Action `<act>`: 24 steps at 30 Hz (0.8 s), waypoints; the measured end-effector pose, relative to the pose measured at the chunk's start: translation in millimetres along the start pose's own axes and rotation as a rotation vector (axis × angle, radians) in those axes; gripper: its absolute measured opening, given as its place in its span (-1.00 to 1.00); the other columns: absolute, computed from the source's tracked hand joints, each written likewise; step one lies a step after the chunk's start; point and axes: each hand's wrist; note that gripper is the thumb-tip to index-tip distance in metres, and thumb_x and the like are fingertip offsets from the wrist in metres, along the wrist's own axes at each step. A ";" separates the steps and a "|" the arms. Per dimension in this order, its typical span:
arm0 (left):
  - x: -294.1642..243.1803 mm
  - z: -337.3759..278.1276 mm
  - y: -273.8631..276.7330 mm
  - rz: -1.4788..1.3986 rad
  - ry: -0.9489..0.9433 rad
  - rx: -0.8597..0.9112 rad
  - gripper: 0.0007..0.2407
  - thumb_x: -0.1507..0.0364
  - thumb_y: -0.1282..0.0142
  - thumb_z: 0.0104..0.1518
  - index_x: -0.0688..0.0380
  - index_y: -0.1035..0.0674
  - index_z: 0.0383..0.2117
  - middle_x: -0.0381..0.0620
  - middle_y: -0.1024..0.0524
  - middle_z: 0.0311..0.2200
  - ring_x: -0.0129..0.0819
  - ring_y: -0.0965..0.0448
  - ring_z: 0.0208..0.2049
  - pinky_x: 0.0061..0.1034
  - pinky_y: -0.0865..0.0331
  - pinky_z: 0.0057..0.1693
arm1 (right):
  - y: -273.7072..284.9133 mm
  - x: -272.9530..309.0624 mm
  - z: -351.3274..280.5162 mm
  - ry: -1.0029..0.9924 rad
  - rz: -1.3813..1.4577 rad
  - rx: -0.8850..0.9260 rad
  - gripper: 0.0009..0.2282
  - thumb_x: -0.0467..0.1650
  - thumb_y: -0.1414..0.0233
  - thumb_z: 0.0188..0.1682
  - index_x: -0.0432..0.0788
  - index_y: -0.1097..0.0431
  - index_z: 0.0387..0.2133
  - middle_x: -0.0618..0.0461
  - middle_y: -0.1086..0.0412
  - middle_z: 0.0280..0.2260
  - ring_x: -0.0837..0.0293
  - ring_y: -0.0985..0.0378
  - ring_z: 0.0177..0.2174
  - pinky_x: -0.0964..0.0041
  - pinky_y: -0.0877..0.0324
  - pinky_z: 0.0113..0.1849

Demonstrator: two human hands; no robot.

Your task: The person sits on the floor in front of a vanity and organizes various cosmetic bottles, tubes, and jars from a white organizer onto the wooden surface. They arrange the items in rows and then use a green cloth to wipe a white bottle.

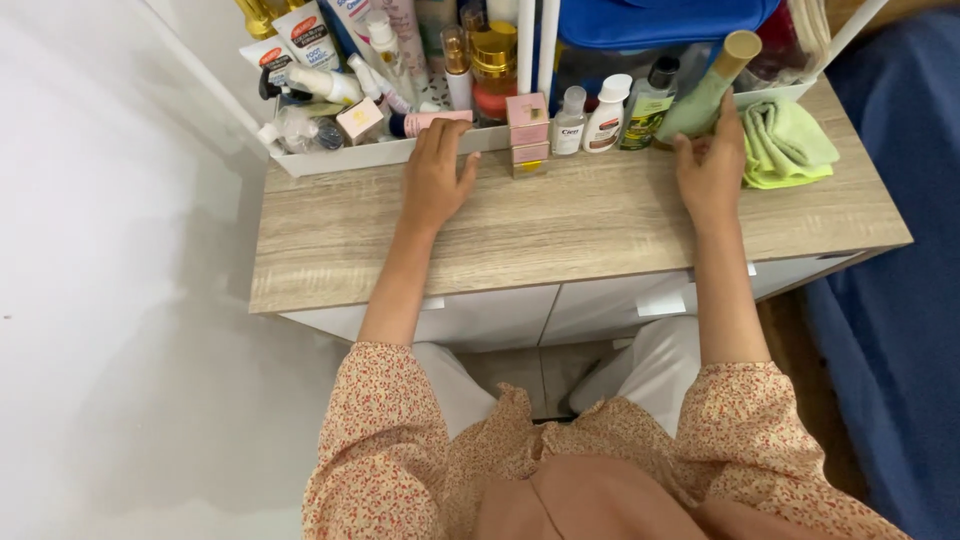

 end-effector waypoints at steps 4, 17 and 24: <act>5.7 -1.7 -5.2 0.007 -0.018 -0.024 -0.68 0.50 -0.25 0.09 0.19 -0.47 -0.03 0.02 -0.45 -0.08 0.01 -0.48 -0.05 -0.20 -0.40 0.08 | -1.3 -2.5 -4.0 -0.142 0.131 0.083 -0.26 -0.60 -0.14 0.05 -0.39 0.14 0.46 -0.15 -0.38 0.06 0.15 -0.54 -0.22 0.40 -0.45 -0.26; 15.4 -2.9 0.5 0.164 0.050 -0.127 -0.65 0.52 -0.26 0.03 0.16 -0.49 -0.03 0.00 -0.42 -0.03 0.00 -0.39 0.04 -0.16 -0.31 0.15 | 3.1 122.5 -52.5 0.080 0.083 0.244 -0.48 -0.55 -0.23 -0.05 -0.19 -0.29 0.21 -0.19 -0.29 0.08 0.11 -0.36 -0.47 0.26 -0.36 -0.37; 37.0 -2.2 17.8 0.504 0.271 -0.379 -0.64 0.51 -0.23 0.04 0.14 -0.50 0.01 0.06 -0.34 0.08 0.02 -0.28 0.17 -0.08 -0.20 0.24 | 8.1 127.9 -53.0 0.060 0.083 0.358 -0.70 -0.50 -0.19 -0.05 -0.22 -0.47 -0.02 -0.12 -0.44 -0.15 0.14 -0.39 -0.60 0.22 -0.34 -0.46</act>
Point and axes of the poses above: each hand's wrist, its own z-axis towards the middle knuckle, its own y-axis out of the back of the hand, x = y × z
